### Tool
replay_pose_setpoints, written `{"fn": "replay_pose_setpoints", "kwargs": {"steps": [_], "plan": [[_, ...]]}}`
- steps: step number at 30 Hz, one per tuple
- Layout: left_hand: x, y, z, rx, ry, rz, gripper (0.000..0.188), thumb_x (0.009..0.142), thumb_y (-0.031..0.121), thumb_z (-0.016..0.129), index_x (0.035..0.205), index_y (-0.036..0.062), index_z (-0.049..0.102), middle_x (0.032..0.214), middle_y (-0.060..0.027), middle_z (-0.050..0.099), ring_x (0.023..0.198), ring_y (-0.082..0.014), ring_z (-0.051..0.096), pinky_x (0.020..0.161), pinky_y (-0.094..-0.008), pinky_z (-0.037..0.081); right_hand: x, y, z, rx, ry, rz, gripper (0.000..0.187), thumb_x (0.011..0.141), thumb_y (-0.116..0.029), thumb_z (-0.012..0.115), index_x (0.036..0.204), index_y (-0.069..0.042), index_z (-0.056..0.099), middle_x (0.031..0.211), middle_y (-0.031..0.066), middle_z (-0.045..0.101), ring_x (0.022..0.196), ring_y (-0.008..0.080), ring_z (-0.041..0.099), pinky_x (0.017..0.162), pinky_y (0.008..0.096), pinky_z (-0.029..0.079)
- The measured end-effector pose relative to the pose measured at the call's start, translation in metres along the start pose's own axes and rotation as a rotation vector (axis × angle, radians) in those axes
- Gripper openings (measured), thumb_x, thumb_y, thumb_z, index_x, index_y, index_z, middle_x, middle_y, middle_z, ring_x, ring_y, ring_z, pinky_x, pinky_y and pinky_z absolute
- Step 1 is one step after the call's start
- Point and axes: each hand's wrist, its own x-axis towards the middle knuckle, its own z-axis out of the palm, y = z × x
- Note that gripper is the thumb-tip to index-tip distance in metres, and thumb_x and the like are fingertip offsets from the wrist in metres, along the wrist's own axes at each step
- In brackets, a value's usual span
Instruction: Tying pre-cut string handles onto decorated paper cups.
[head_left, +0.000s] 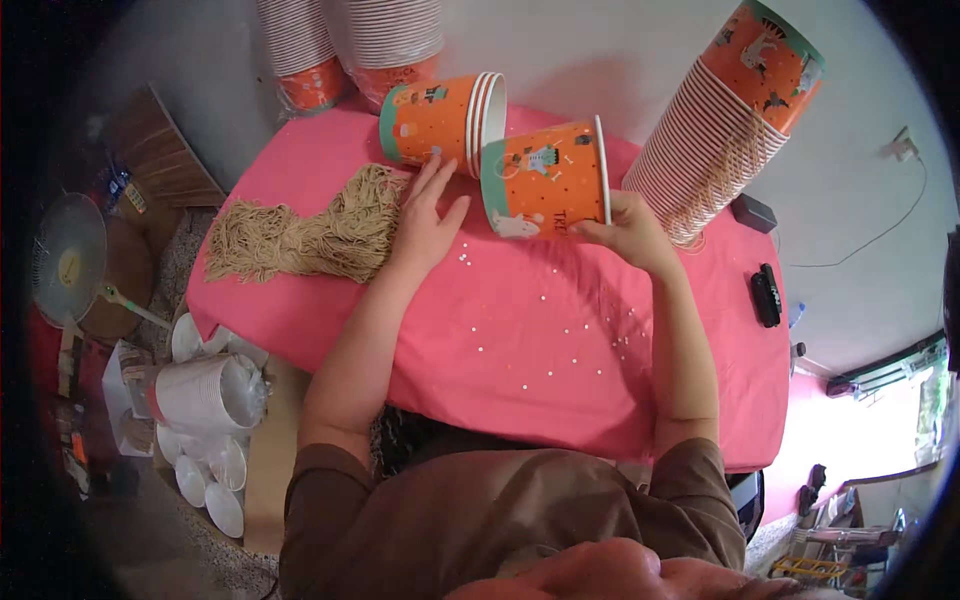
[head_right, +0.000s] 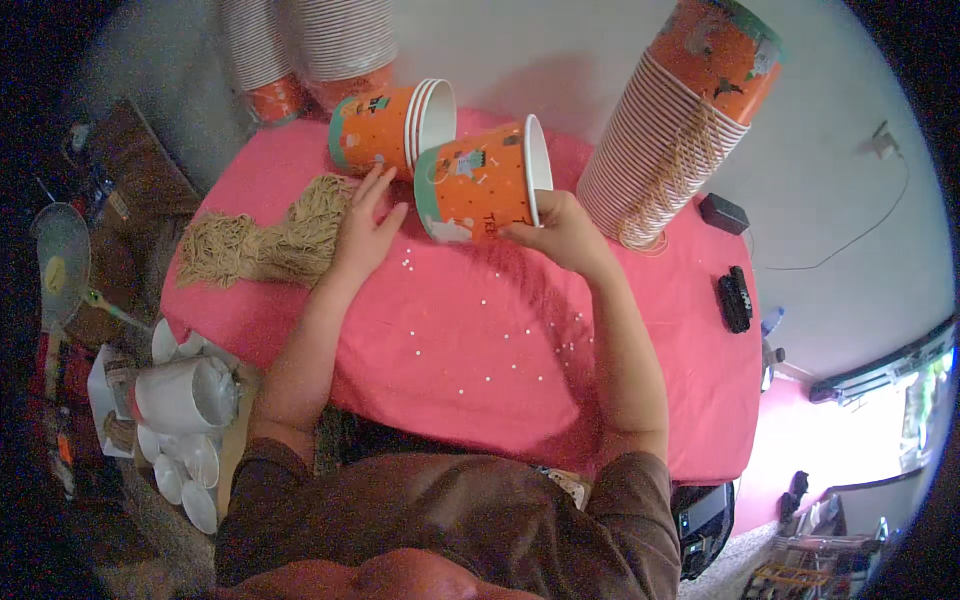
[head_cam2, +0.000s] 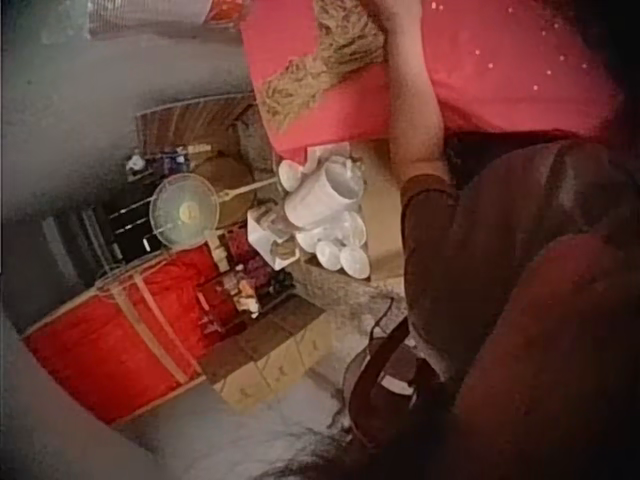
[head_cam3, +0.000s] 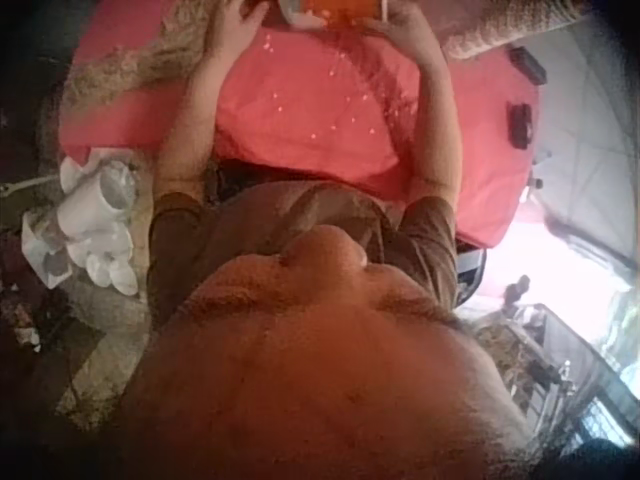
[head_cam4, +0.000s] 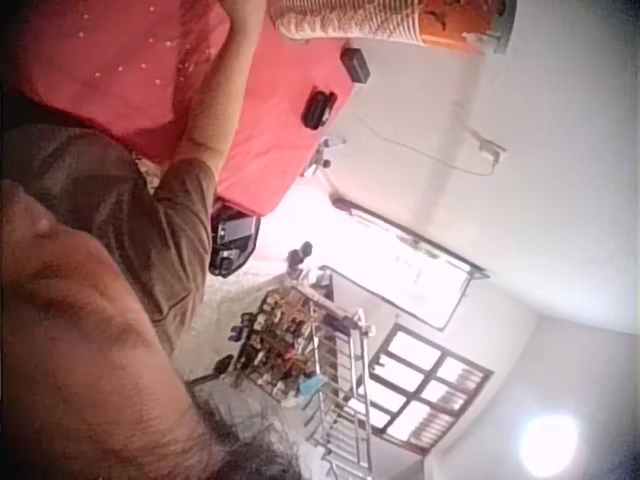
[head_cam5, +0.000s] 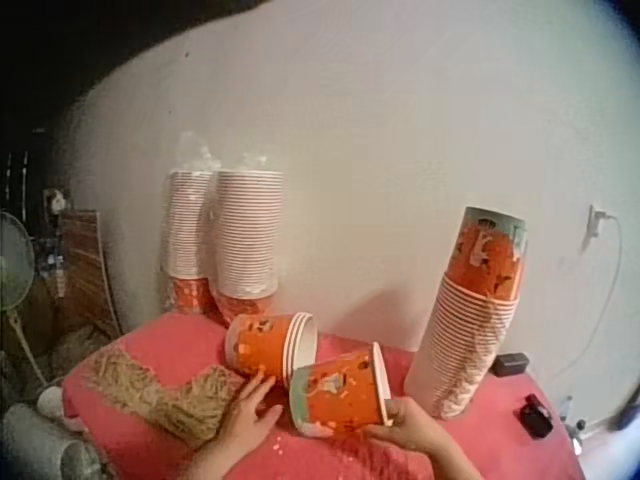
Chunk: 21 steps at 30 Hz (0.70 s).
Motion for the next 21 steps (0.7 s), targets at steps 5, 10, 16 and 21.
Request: {"fn": "replay_pose_setpoints", "kwargs": {"steps": [5,10,16,21], "plan": [[-0.007,0.046,-0.018,-0.229,0.011,0.131,0.057,0.090,0.029,0.063,0.136,-0.0002,0.045,0.140,-0.0180,0.046,0.133,-0.0294,0.040,0.111,-0.0400,0.030,-0.012,-0.032,-0.008,0.207,-0.103,0.238,0.025,0.082,0.003,0.069,0.107,0.004,0.067,0.096,0.0033,0.070,0.087,0.0056,0.061,0.080,0.0237,0.051],[-0.017,0.071,-0.013,0.041,0.022,0.336,0.080,0.078,0.042,0.074,0.139,0.0024,0.041,0.142,-0.0187,0.042,0.133,-0.0342,0.038,0.109,-0.0439,0.032,-0.013,-0.015,-0.007,0.200,-0.219,0.061,0.025,0.081,0.002,0.070,0.106,0.002,0.067,0.097,0.0029,0.071,0.088,0.0077,0.062,0.082,0.0256,0.051],[-0.022,0.060,-0.015,0.004,0.006,0.291,0.090,0.071,0.051,0.077,0.137,0.0025,0.042,0.140,-0.0202,0.039,0.131,-0.0359,0.038,0.107,-0.0460,0.033,-0.018,-0.019,-0.017,-0.069,-0.293,-0.035,0.024,0.080,0.004,0.070,0.104,0.001,0.068,0.094,0.0034,0.072,0.085,0.0092,0.065,0.078,0.0261,0.053],[-0.021,0.058,-0.014,-0.148,-0.127,0.167,0.123,0.057,0.055,0.084,0.148,0.0054,0.019,0.149,-0.0202,0.029,0.138,-0.0365,0.029,0.112,-0.0458,0.027,-0.029,-0.043,0.004,-0.639,-0.243,-0.172,0.027,0.076,0.001,0.069,0.102,-0.003,0.067,0.097,0.0136,0.068,0.088,0.0306,0.065,0.076,0.0353,0.052]]}}
